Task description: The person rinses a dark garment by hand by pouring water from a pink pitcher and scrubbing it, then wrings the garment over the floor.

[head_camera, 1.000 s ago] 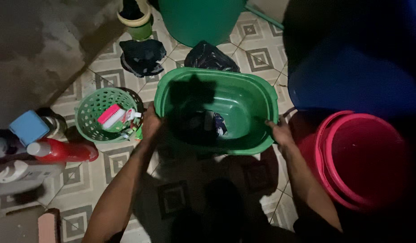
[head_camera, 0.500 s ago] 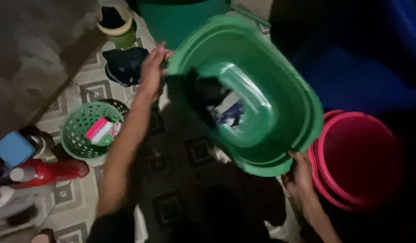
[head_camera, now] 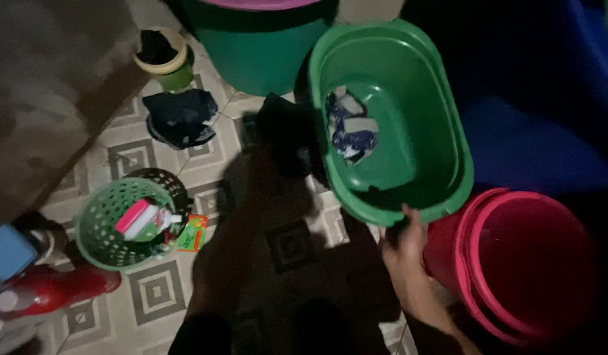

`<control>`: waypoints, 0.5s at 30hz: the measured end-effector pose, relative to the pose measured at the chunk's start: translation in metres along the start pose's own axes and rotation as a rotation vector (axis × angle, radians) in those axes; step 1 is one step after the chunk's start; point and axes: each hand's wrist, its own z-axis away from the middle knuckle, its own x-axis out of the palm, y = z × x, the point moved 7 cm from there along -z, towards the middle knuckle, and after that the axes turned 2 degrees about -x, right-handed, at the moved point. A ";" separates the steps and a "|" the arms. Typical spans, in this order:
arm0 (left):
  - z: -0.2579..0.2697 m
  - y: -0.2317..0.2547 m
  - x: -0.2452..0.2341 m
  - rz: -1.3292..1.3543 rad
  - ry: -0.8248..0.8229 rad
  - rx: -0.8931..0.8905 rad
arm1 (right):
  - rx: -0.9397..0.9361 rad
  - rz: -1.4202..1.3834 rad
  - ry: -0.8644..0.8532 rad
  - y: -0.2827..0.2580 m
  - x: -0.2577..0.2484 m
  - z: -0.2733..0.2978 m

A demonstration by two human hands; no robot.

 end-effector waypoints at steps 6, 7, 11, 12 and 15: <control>0.047 -0.007 -0.006 -0.091 -0.059 0.065 | -0.029 -0.097 0.065 0.034 0.016 -0.071; 0.051 -0.005 -0.004 -0.102 -0.065 0.080 | -0.039 -0.142 0.036 0.038 0.021 -0.082; 0.076 -0.011 -0.005 -0.166 -0.101 0.110 | -0.044 -0.141 0.120 0.058 0.018 -0.094; 0.078 -0.010 -0.006 -0.180 -0.103 0.119 | -0.063 -0.137 0.144 0.060 0.020 -0.094; 0.097 -0.015 -0.005 -0.223 -0.129 0.135 | -0.044 -0.191 0.125 0.066 0.024 -0.098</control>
